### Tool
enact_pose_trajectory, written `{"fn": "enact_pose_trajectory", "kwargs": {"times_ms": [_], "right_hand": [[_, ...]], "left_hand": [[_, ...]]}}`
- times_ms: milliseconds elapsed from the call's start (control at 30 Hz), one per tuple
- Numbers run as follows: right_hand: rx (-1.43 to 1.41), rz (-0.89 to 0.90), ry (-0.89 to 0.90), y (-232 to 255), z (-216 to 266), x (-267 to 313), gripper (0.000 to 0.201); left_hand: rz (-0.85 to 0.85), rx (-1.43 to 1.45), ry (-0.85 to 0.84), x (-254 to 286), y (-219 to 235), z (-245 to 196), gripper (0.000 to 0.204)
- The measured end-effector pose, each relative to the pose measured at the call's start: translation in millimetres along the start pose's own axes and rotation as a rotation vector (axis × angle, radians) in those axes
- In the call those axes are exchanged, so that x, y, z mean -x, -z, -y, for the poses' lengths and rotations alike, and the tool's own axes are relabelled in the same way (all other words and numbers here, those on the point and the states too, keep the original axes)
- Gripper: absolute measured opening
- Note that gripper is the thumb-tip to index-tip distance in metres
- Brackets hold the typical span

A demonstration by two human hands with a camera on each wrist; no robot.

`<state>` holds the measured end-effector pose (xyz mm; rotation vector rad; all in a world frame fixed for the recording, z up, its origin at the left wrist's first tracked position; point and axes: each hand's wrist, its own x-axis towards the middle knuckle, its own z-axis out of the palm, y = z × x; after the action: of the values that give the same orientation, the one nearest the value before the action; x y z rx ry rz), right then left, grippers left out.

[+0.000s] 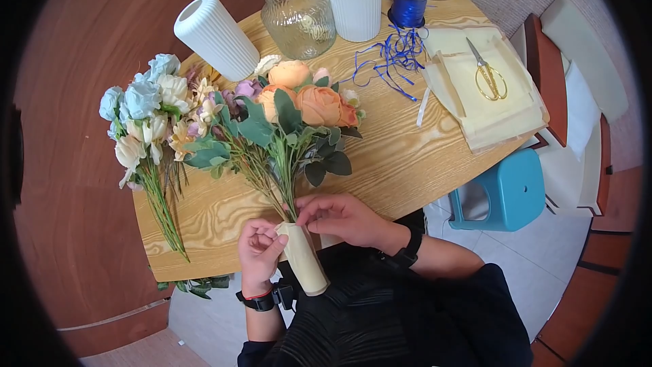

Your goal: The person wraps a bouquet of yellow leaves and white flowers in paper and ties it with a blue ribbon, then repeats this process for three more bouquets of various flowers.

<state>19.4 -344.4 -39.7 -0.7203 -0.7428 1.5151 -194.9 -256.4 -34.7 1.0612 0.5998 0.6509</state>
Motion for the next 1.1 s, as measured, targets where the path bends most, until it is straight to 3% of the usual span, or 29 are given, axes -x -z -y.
{"fn": "enact_pose_trajectory", "kwargs": {"times_ms": [133, 233, 433, 533, 733, 1100], "right_hand": [[-0.050, -0.056, 0.116, -4, -3, 0, 0.022], [-0.020, -0.075, 0.088, -6, -6, -2, 0.028], [0.104, 0.002, -0.171, -13, 3, -1, 0.040], [0.207, -0.012, -0.093, -13, -1, -2, 0.044], [0.294, -0.053, -0.106, -15, 0, -1, 0.046], [0.119, -0.038, -0.152, -10, -3, -1, 0.043]], "left_hand": [[-0.014, 0.008, -0.048, 0, 5, 5, 0.032], [-0.022, 0.036, -0.054, 0, 7, 5, 0.034], [-0.025, 0.068, -0.071, -1, 5, 7, 0.033], [-0.040, 0.066, -0.054, -1, 3, 5, 0.034], [-0.010, 0.092, -0.083, -2, 5, 8, 0.035], [0.015, 0.075, -0.067, 0, 7, 6, 0.033]]}}
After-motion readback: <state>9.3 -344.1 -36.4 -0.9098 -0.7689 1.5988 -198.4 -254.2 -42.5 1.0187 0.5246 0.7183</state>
